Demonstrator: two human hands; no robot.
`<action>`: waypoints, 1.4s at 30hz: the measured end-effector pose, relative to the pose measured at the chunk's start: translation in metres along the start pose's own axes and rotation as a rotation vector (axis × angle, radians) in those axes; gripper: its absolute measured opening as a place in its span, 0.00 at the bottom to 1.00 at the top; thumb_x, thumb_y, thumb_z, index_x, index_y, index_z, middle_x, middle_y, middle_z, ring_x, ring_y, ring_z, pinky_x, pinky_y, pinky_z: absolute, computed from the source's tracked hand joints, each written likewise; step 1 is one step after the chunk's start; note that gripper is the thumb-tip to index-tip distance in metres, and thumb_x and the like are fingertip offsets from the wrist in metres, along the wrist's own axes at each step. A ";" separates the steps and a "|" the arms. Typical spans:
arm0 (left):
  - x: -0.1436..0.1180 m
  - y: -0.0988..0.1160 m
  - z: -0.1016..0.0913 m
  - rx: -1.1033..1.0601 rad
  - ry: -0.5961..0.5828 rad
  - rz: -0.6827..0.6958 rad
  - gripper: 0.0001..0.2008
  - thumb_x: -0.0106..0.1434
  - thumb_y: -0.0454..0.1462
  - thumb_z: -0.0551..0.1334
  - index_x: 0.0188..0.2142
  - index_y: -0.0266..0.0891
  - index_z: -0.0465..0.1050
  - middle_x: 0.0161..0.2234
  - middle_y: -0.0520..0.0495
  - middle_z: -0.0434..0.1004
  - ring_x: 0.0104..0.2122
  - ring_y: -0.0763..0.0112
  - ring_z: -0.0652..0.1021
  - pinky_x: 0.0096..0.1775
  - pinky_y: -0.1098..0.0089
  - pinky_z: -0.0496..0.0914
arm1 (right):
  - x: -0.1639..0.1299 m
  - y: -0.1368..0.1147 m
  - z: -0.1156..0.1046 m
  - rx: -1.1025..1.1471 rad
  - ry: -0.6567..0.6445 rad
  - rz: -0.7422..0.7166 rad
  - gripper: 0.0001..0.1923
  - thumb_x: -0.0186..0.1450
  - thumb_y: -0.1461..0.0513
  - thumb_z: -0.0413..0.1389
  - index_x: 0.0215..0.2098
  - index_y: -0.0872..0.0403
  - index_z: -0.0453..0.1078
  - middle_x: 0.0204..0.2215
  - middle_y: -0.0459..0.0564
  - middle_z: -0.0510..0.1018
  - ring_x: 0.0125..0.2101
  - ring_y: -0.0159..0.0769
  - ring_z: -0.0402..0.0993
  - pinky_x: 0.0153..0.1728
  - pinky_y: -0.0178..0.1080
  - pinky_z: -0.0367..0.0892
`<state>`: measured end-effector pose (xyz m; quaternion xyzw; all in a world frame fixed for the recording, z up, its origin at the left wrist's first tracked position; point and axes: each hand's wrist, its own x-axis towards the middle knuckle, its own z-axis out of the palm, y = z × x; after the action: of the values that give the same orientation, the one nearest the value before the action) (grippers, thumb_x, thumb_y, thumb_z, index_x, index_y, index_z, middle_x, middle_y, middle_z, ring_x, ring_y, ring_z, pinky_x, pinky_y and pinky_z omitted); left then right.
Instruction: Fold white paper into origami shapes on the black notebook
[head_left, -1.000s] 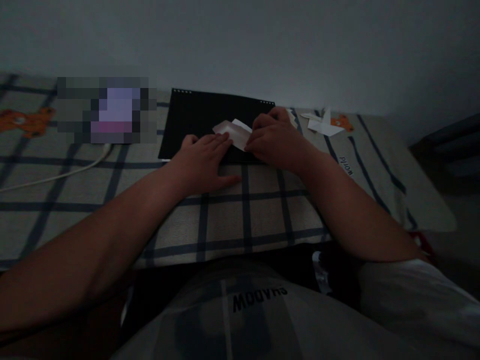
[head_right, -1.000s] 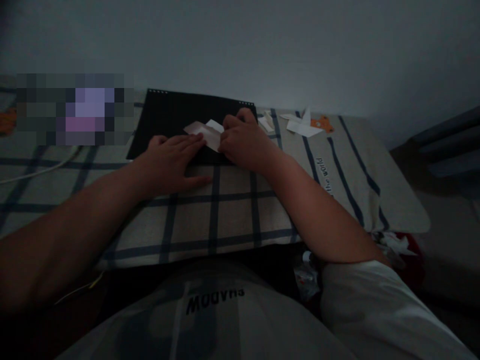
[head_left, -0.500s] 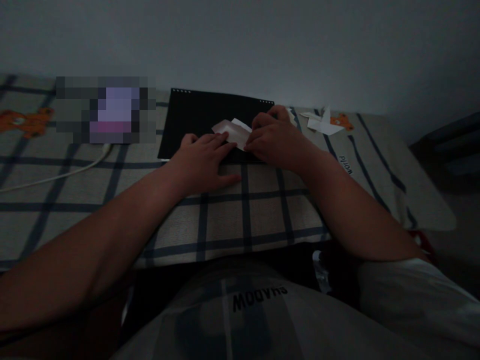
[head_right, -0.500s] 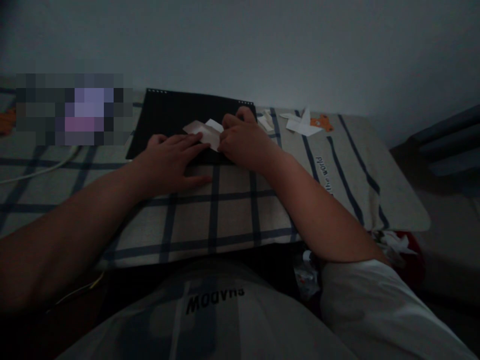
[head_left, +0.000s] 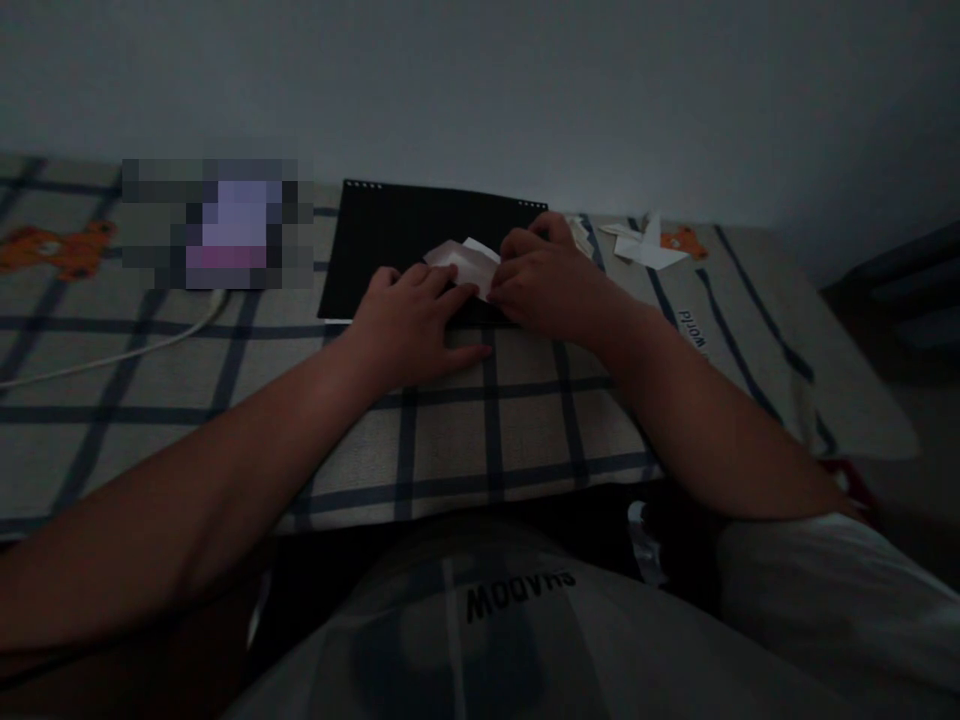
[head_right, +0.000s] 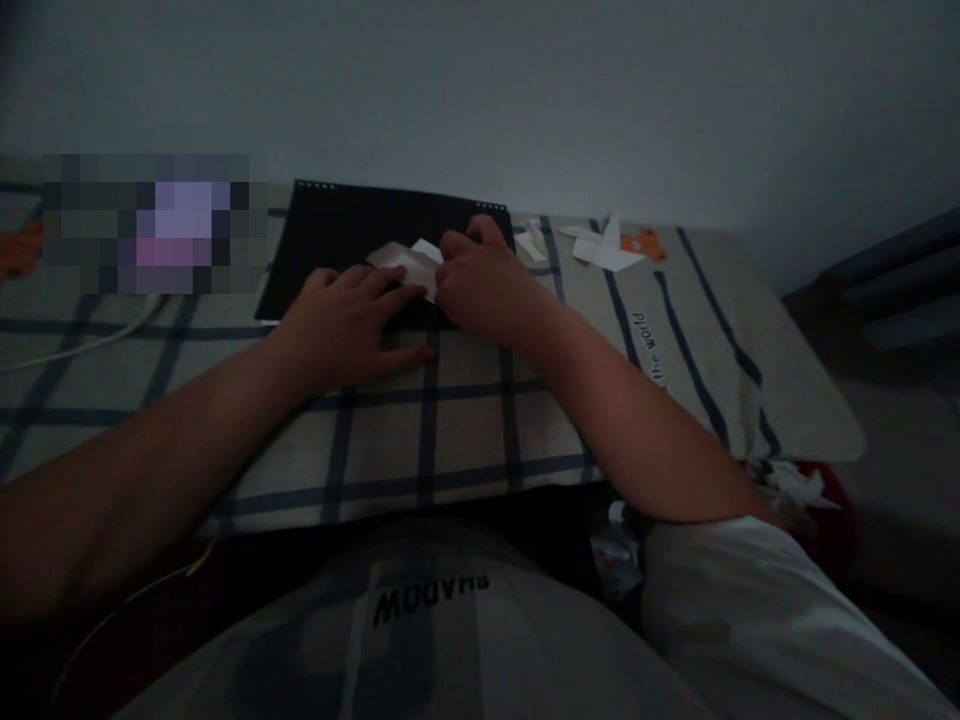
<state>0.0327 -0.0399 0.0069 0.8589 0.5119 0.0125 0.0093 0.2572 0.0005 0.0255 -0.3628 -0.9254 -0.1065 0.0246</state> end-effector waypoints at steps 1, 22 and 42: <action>0.000 0.000 0.001 0.004 0.009 0.001 0.41 0.78 0.61 0.59 0.82 0.44 0.66 0.83 0.35 0.64 0.78 0.35 0.67 0.74 0.41 0.61 | 0.000 -0.001 0.001 0.010 0.008 0.000 0.20 0.77 0.64 0.52 0.48 0.54 0.89 0.47 0.59 0.91 0.61 0.59 0.76 0.67 0.67 0.57; -0.001 0.002 0.001 -0.026 0.031 -0.017 0.40 0.77 0.61 0.60 0.80 0.47 0.69 0.81 0.36 0.68 0.77 0.31 0.69 0.71 0.38 0.64 | 0.000 -0.025 0.003 -0.031 0.106 0.091 0.19 0.80 0.57 0.55 0.58 0.53 0.85 0.62 0.61 0.84 0.69 0.65 0.69 0.73 0.74 0.58; -0.002 -0.003 0.004 -0.057 0.053 0.021 0.41 0.76 0.58 0.64 0.80 0.40 0.70 0.82 0.33 0.65 0.79 0.37 0.68 0.78 0.42 0.57 | -0.001 -0.001 0.013 0.045 0.201 0.125 0.25 0.84 0.48 0.49 0.58 0.50 0.85 0.62 0.61 0.82 0.65 0.62 0.70 0.68 0.67 0.57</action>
<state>0.0299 -0.0401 0.0027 0.8631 0.5022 0.0500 0.0198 0.2578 0.0019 0.0130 -0.4068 -0.8959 -0.1198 0.1322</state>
